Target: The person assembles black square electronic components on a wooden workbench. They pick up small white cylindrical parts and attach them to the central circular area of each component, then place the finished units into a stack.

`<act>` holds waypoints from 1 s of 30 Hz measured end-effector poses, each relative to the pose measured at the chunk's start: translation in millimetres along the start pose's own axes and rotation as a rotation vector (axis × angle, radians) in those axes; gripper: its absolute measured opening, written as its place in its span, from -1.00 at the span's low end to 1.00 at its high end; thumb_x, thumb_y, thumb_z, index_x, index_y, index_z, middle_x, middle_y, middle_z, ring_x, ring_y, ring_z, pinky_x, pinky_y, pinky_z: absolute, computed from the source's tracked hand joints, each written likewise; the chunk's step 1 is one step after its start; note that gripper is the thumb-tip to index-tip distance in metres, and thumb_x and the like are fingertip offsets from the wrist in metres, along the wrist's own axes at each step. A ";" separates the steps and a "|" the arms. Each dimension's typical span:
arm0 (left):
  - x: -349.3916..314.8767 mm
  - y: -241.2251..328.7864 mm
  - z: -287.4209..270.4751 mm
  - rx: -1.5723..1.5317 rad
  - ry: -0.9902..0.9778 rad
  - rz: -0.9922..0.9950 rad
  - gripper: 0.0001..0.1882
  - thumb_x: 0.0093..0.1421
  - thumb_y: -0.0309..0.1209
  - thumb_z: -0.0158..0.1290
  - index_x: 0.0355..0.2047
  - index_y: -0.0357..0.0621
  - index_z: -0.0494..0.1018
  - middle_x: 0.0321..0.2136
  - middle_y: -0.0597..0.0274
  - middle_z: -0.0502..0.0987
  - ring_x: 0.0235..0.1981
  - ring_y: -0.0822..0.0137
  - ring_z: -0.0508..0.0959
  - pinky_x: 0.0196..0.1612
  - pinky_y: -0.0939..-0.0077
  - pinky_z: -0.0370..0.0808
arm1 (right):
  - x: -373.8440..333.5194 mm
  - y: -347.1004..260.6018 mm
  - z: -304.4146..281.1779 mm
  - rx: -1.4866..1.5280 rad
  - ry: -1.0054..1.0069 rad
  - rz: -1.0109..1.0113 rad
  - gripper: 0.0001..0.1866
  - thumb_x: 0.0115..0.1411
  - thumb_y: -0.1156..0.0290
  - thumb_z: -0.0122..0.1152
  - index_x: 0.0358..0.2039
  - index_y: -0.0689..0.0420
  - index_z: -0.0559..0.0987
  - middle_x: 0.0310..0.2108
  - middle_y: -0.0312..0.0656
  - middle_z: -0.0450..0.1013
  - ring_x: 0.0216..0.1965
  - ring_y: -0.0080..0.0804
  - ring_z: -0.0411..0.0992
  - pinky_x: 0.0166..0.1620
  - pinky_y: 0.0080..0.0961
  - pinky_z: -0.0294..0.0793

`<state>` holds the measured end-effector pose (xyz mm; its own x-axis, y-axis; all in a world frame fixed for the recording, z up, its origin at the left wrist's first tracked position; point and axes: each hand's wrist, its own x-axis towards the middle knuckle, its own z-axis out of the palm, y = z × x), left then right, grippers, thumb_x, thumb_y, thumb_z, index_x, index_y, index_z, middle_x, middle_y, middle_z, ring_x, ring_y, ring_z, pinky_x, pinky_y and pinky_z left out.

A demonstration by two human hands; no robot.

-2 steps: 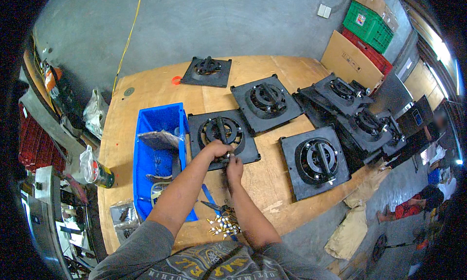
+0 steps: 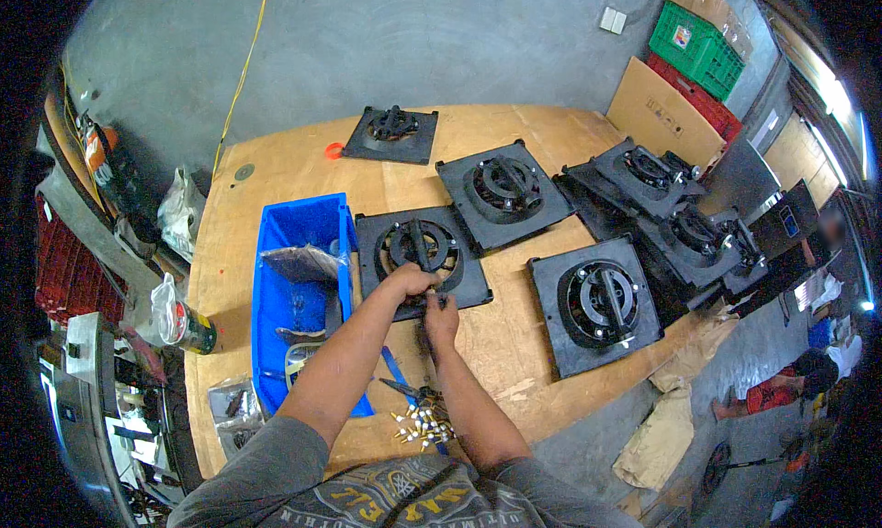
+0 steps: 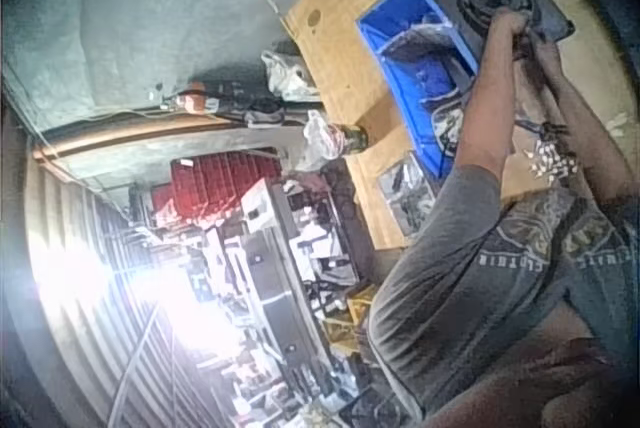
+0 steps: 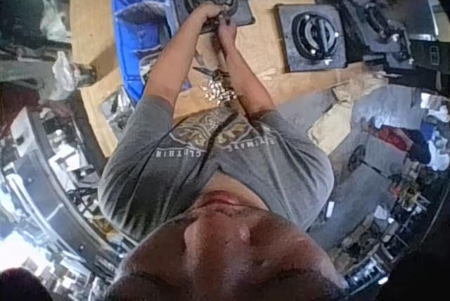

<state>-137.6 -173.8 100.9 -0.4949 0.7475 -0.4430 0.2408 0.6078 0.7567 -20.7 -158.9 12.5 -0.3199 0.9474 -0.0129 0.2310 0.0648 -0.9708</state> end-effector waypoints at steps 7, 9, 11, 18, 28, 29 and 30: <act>14.9 -8.8 2.9 0.055 0.019 -0.022 -0.49 -0.07 -0.04 0.22 -0.39 -0.34 0.58 -0.48 0.04 0.59 -0.47 0.20 0.57 -0.36 0.34 0.48 | -3.9 -22.6 -6.3 0.873 -0.360 0.645 -0.67 0.32 0.17 -0.10 -0.41 0.13 0.48 -0.57 -0.27 0.40 -0.55 -0.50 0.34 -0.46 -0.51 0.33; 18.7 -16.0 1.5 0.025 -0.005 -0.049 -0.46 -0.04 -0.03 0.21 -0.35 -0.37 0.57 -0.43 0.02 0.59 -0.43 0.20 0.57 -0.33 0.34 0.48 | -8.7 -34.4 -4.6 0.686 -0.308 0.532 -0.68 0.33 0.20 -0.14 -0.40 0.14 0.46 -0.61 -0.26 0.38 -0.59 -0.47 0.35 -0.51 -0.49 0.32; 2.4 -1.3 -2.8 -0.007 -0.079 -0.059 -0.38 -0.01 0.00 0.19 -0.24 -0.43 0.54 -0.29 -0.04 0.59 -0.32 0.17 0.57 -0.21 0.34 0.48 | -6.6 -32.3 -6.6 0.578 -0.257 0.431 -0.69 0.34 0.21 -0.16 -0.39 0.14 0.45 -0.62 -0.25 0.38 -0.61 -0.46 0.35 -0.54 -0.49 0.31; 3.7 1.1 -3.9 0.018 -0.074 -0.036 -0.32 -0.01 0.14 0.19 -0.30 -0.37 0.56 -0.37 -0.01 0.58 -0.39 0.20 0.57 -0.29 0.33 0.48 | 6.0 -5.5 -5.1 0.554 -0.256 0.450 -0.67 0.34 0.18 -0.14 -0.39 0.13 0.47 -0.57 -0.27 0.40 -0.63 -0.47 0.33 -0.56 -0.51 0.31; 36.2 -27.9 0.0 0.054 -0.084 -0.011 -0.29 -0.09 0.19 0.23 -0.38 -0.36 0.57 -0.52 0.03 0.57 -0.52 0.20 0.56 -0.40 0.31 0.49 | 2.0 -7.6 -1.7 0.483 -0.261 0.355 -0.63 0.36 0.15 -0.14 -0.38 0.16 0.49 -0.58 -0.23 0.45 -0.64 -0.46 0.36 -0.53 -0.50 0.36; 35.0 -26.8 0.0 0.057 -0.066 0.001 -0.31 -0.09 0.18 0.23 -0.39 -0.35 0.57 -0.53 0.04 0.57 -0.53 0.21 0.55 -0.40 0.31 0.49 | 1.5 -7.2 -0.2 0.483 -0.247 0.348 -0.63 0.36 0.15 -0.15 -0.38 0.16 0.49 -0.58 -0.22 0.45 -0.64 -0.46 0.36 -0.53 -0.50 0.36; 34.1 -25.2 0.0 0.033 -0.080 -0.010 -0.32 -0.08 0.17 0.23 -0.39 -0.35 0.57 -0.53 0.04 0.57 -0.53 0.21 0.55 -0.41 0.32 0.49 | 0.8 -7.0 2.5 0.482 -0.231 0.341 -0.62 0.36 0.15 -0.16 -0.38 0.16 0.49 -0.57 -0.22 0.45 -0.65 -0.45 0.35 -0.53 -0.49 0.36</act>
<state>-160.5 -163.7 66.7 -0.4293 0.7599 -0.4881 0.2642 0.6225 0.7367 -24.8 -159.3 18.8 -0.5041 0.7940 -0.3396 -0.0675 -0.4283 -0.9011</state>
